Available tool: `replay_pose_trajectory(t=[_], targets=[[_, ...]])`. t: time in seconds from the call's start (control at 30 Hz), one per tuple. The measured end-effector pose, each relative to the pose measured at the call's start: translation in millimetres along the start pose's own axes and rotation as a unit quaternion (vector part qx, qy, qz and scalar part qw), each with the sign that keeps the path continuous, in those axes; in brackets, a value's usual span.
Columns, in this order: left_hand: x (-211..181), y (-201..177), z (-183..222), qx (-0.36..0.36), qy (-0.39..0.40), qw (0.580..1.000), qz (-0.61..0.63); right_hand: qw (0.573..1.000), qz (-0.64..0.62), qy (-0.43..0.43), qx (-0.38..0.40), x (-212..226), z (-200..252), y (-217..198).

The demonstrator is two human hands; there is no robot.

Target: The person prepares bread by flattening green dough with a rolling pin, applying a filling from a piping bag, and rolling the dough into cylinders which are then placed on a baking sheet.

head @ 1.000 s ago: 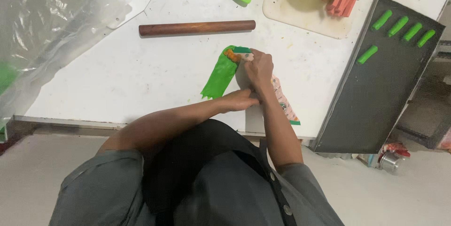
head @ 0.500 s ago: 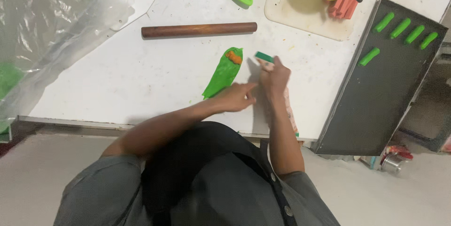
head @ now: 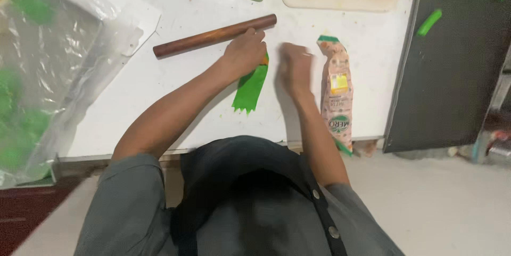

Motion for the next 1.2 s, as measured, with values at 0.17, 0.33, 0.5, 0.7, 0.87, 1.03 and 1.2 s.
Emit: replay_pose_trajectory(t=[0.17, 0.33, 0.5, 0.7, 0.87, 1.03, 1.2], targets=[[-5, -22, -11, 0.061, 0.010, 0.998, 0.007, 0.994, 0.012, 0.034, 0.100, 48, -22, 0], [-19, -52, -14, 0.194, -0.056, 0.977, 0.066, 0.971, -0.118, 0.086, 0.186, 48, -45, -22], [-22, -63, -13, 0.278, -0.127, 0.949, 0.077, 0.940, -0.058, 0.014, 0.337, 32, -49, 20], [9, -26, -19, 0.271, -0.122, 0.955, 0.012, 0.947, -0.088, 0.009, 0.310, 38, -54, 12], [-12, -59, -20, 0.291, -0.149, 0.944, 0.040, 0.933, -0.131, 0.037, 0.334, 44, -49, -8], [-13, -65, -20, 0.286, -0.080, 0.953, 0.069, 0.928, -0.105, -0.005, 0.357, 47, -53, -9], [-15, -62, -16, 0.325, -0.132, 0.936, -0.001, 0.918, -0.125, 0.048, 0.373, 45, -56, -7]])
Point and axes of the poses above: each hand's wrist, its own z-axis away from the middle knuckle, its own y-axis out of the palm, x = y × z, the point moved 6 cm from there along -z, towards the middle knuckle, and after that the axes turned 12 degrees about z, right-handed, at the moved point
